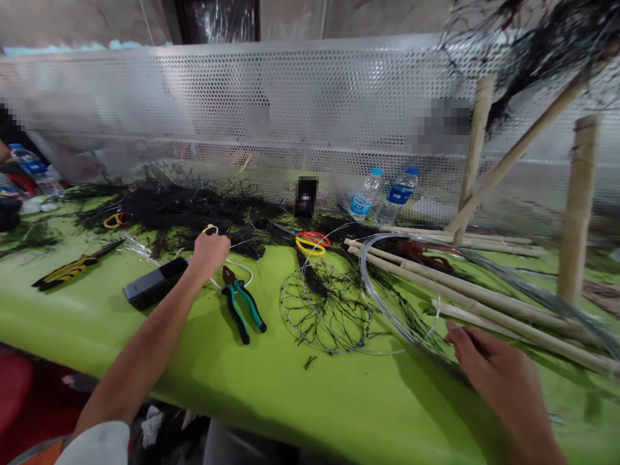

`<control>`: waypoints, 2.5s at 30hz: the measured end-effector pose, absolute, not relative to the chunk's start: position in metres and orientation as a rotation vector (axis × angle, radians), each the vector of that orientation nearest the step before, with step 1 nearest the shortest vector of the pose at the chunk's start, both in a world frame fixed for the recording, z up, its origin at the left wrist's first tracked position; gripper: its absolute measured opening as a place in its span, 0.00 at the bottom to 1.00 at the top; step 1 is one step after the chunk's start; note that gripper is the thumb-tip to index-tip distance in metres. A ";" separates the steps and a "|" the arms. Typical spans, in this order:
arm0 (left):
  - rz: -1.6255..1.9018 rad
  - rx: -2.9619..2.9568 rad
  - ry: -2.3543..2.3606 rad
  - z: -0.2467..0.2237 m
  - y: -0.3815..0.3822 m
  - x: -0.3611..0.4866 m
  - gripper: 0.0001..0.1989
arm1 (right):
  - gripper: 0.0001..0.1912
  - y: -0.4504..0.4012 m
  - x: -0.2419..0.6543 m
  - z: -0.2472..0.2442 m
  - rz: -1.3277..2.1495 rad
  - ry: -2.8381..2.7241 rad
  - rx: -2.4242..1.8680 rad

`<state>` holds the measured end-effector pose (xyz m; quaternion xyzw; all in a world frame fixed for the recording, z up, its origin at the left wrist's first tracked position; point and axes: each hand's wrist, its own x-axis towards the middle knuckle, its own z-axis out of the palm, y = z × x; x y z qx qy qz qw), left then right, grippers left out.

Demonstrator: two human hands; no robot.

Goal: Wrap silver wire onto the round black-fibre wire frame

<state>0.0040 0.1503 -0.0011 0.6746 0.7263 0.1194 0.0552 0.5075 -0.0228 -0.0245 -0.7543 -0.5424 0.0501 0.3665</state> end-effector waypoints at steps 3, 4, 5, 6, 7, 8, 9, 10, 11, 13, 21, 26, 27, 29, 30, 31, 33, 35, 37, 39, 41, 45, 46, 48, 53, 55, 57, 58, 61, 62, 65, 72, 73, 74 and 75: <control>0.236 2.092 2.291 0.003 0.143 0.000 0.18 | 0.18 -0.025 0.510 -0.026 0.274 -1.306 -2.005; 0.208 2.100 2.314 0.006 0.140 -0.002 0.18 | 0.18 -0.026 0.511 -0.026 0.272 -1.281 -2.005; 0.188 2.106 2.335 0.009 0.137 -0.003 0.18 | 0.18 -0.026 0.511 -0.026 0.267 -1.263 -1.999; 0.175 2.107 2.356 0.011 0.134 -0.004 0.18 | 0.18 -0.027 0.511 -0.026 0.273 -1.257 -1.993; 0.168 2.105 2.375 0.013 0.131 -0.005 0.18 | 0.18 -0.027 0.512 -0.026 0.284 -1.262 -1.989; 0.168 2.101 2.391 0.014 0.129 -0.005 0.18 | 0.18 -0.027 0.512 -0.026 0.291 -1.280 -1.984; 0.173 2.095 2.402 0.015 0.127 -0.005 0.17 | 0.18 -0.027 0.513 -0.027 0.291 -1.316 -1.982; 0.184 2.088 2.409 0.015 0.126 -0.005 0.17 | 0.18 -0.027 0.514 -0.028 0.280 -1.356 -1.985; 0.202 2.082 2.412 0.015 0.125 -0.005 0.16 | 0.18 -0.026 0.514 -0.029 0.258 -1.394 -1.989; 0.264 2.070 2.417 0.016 0.125 -0.007 0.14 | 0.18 -0.025 0.514 -0.030 0.215 -1.450 -1.996; 0.859 1.961 2.397 0.033 0.117 -0.031 0.13 | 0.15 -0.028 0.503 -0.022 0.159 -1.612 -1.910; 1.338 2.062 1.909 0.047 0.104 0.024 0.19 | 0.22 -0.023 0.483 -0.010 0.086 -1.600 -1.755; 1.347 2.111 1.751 0.049 0.100 0.045 0.18 | 0.23 -0.019 0.473 -0.004 0.128 -1.651 -1.703; 1.289 2.206 1.426 0.051 0.089 0.090 0.15 | 0.23 -0.007 0.447 0.012 0.278 -1.792 -1.587; 1.243 2.247 1.278 0.051 0.083 0.113 0.12 | 0.25 0.000 0.433 0.020 0.481 -1.838 -1.448; 1.189 2.278 1.143 0.050 0.077 0.133 0.10 | 0.26 0.008 0.418 0.027 0.686 -1.811 -1.288; 1.074 2.318 0.931 0.045 0.067 0.163 0.07 | 0.24 0.024 0.394 0.036 0.997 -1.649 -1.033; 1.001 2.322 0.833 0.038 0.062 0.178 0.08 | 0.20 0.036 0.381 0.035 1.089 -1.574 -0.943; 0.973 2.303 0.827 0.029 0.061 0.179 0.09 | 0.20 0.042 0.379 0.027 1.125 -1.549 -0.931; 0.954 2.285 0.862 0.017 0.062 0.174 0.10 | 0.20 0.046 0.385 0.016 1.154 -1.511 -0.936; 0.900 2.290 0.882 0.004 0.065 0.167 0.10 | 0.20 0.050 0.395 0.005 1.132 -1.413 -0.934; 0.720 2.336 0.820 -0.026 0.068 0.166 0.06 | 0.19 0.061 0.412 -0.004 1.000 -1.183 -0.939; 0.671 2.363 0.799 -0.032 0.069 0.167 0.06 | 0.19 0.063 0.414 -0.004 0.998 -1.173 -0.949; 0.558 2.468 0.766 -0.042 0.069 0.170 0.08 | 0.20 0.066 0.415 -0.005 1.048 -1.219 -0.979; 0.408 2.737 0.677 -0.045 0.069 0.170 0.10 | 0.21 0.060 0.409 -0.010 1.247 -1.378 -1.001; 0.444 2.769 0.668 -0.039 0.068 0.167 0.11 | 0.21 0.055 0.408 -0.009 1.316 -1.443 -0.986; 0.506 2.812 0.661 -0.031 0.064 0.164 0.11 | 0.21 0.052 0.411 -0.003 1.377 -1.486 -0.949; 0.544 2.854 0.652 -0.026 0.062 0.163 0.11 | 0.20 0.050 0.413 0.001 1.396 -1.498 -0.931; 0.590 3.019 0.599 -0.013 0.055 0.162 0.10 | 0.17 0.045 0.421 0.012 1.423 -1.560 -0.942; 0.587 3.070 0.576 -0.010 0.052 0.162 0.10 | 0.16 0.044 0.423 0.015 1.422 -1.581 -0.953; 0.579 3.149 0.514 -0.006 0.046 0.162 0.09 | 0.17 0.042 0.425 0.019 1.428 -1.564 -0.920; 0.805 3.061 0.453 -0.013 0.042 0.165 0.06 | 0.17 0.031 0.414 0.024 1.505 -1.728 -0.992; 0.808 3.035 0.467 -0.013 0.041 0.166 0.07 | 0.16 0.028 0.411 0.024 1.549 -1.753 -1.020; 0.798 3.017 0.477 -0.014 0.040 0.167 0.08 | 0.16 0.025 0.409 0.025 1.583 -1.756 -1.050; 0.779 3.007 0.486 -0.014 0.038 0.168 0.10 | 0.15 0.023 0.406 0.024 1.602 -1.743 -1.083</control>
